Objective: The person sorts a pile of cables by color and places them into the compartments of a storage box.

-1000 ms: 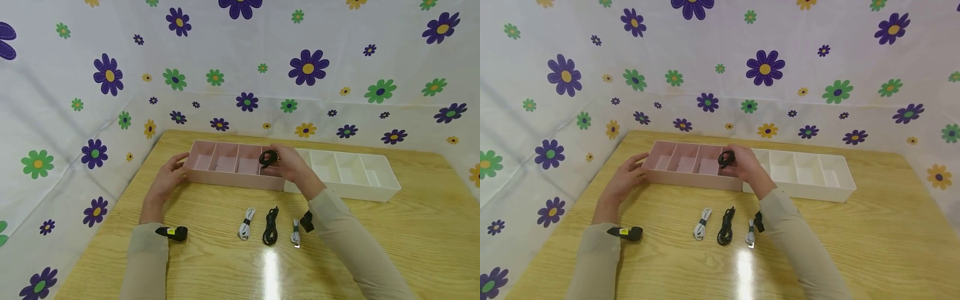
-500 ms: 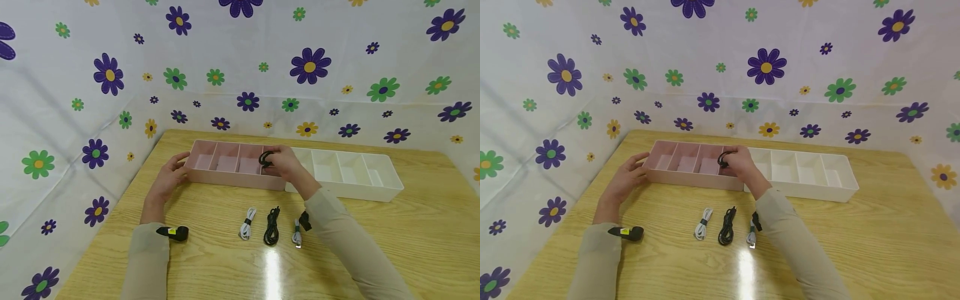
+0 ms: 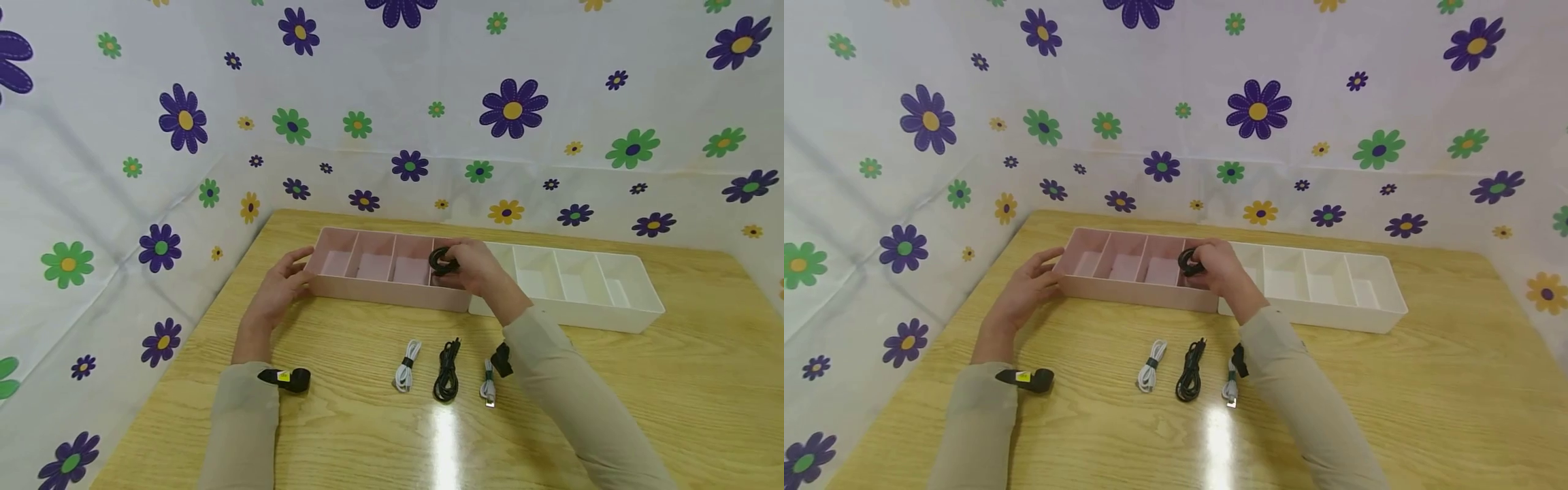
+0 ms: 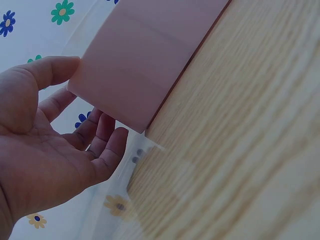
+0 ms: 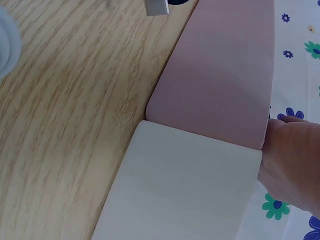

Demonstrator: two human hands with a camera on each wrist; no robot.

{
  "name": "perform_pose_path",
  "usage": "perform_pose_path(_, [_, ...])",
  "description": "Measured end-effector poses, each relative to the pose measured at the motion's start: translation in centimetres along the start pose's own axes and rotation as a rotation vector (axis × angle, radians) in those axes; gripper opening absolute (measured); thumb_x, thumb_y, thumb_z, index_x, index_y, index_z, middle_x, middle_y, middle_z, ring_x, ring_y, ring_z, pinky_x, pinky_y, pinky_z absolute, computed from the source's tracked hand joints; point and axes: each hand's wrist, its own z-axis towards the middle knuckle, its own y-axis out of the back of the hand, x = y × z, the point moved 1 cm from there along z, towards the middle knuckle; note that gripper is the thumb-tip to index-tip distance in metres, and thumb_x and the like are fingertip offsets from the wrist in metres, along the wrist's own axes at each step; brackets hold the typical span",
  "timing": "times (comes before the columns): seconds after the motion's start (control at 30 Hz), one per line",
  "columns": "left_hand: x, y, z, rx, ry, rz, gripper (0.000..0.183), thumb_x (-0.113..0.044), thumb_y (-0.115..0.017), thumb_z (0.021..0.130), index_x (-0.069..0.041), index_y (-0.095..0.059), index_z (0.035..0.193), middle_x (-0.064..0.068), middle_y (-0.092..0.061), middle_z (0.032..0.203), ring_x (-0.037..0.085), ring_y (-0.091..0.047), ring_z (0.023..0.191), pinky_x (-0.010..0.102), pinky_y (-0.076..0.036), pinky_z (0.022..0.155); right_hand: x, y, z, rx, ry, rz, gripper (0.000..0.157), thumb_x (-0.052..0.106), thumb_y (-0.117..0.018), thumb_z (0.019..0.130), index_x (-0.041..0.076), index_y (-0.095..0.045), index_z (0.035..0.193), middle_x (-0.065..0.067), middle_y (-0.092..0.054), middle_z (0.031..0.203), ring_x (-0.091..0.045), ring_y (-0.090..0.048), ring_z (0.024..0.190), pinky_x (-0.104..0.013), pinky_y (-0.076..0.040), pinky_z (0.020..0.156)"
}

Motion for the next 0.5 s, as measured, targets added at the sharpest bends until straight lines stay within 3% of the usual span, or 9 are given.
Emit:
perform_pose_path(0.1, [0.13, -0.06, 0.05, -0.004, 0.008, -0.001, 0.054, -0.021, -0.051, 0.105, -0.016, -0.034, 0.155, 0.021, -0.038, 0.147, 0.028, -0.044, 0.124, 0.034, -0.045, 0.096, 0.04, 0.04, 0.23, 0.004, -0.048, 0.112, 0.041, 0.018, -0.039, 0.106, -0.001, -0.045, 0.143, -0.014, -0.052, 0.119, -0.033, -0.057, 0.109, -0.044, -0.052, 0.090])
perform_pose_path(0.2, [0.28, 0.00, 0.13, -0.010, 0.016, 0.002, 0.053, -0.021, -0.051, 0.104, -0.017, -0.034, 0.155, 0.020, -0.038, 0.147, 0.029, -0.043, 0.125, 0.034, -0.045, 0.096, 0.10, -0.04, 0.32, 0.017, -0.078, 0.181, 0.047, 0.028, -0.033, 0.108, -0.001, -0.042, 0.144, -0.013, -0.051, 0.117, -0.031, -0.054, 0.110, -0.049, -0.046, 0.098])
perform_pose_path(0.33, [0.19, 0.08, 0.13, -0.015, 0.012, 0.006, 0.052, -0.020, -0.051, 0.104, -0.016, -0.035, 0.154, 0.021, -0.038, 0.147, 0.031, -0.043, 0.126, 0.036, -0.045, 0.097, 0.26, -0.12, 0.41, 0.037, -0.099, 0.210, 0.054, 0.035, -0.027, 0.109, 0.001, -0.037, 0.149, -0.014, -0.049, 0.120, -0.030, -0.050, 0.115, -0.052, -0.038, 0.106])
perform_pose_path(0.5, [0.06, 0.15, 0.12, -0.015, 0.012, 0.015, 0.053, -0.021, -0.052, 0.104, -0.016, -0.035, 0.154, 0.021, -0.037, 0.148, 0.032, -0.043, 0.127, 0.040, -0.044, 0.099, 0.53, -0.17, 0.43, 0.031, -0.119, 0.210, 0.053, 0.035, -0.030, 0.108, 0.002, -0.036, 0.149, -0.015, -0.046, 0.128, -0.032, -0.046, 0.124, -0.053, -0.036, 0.109])
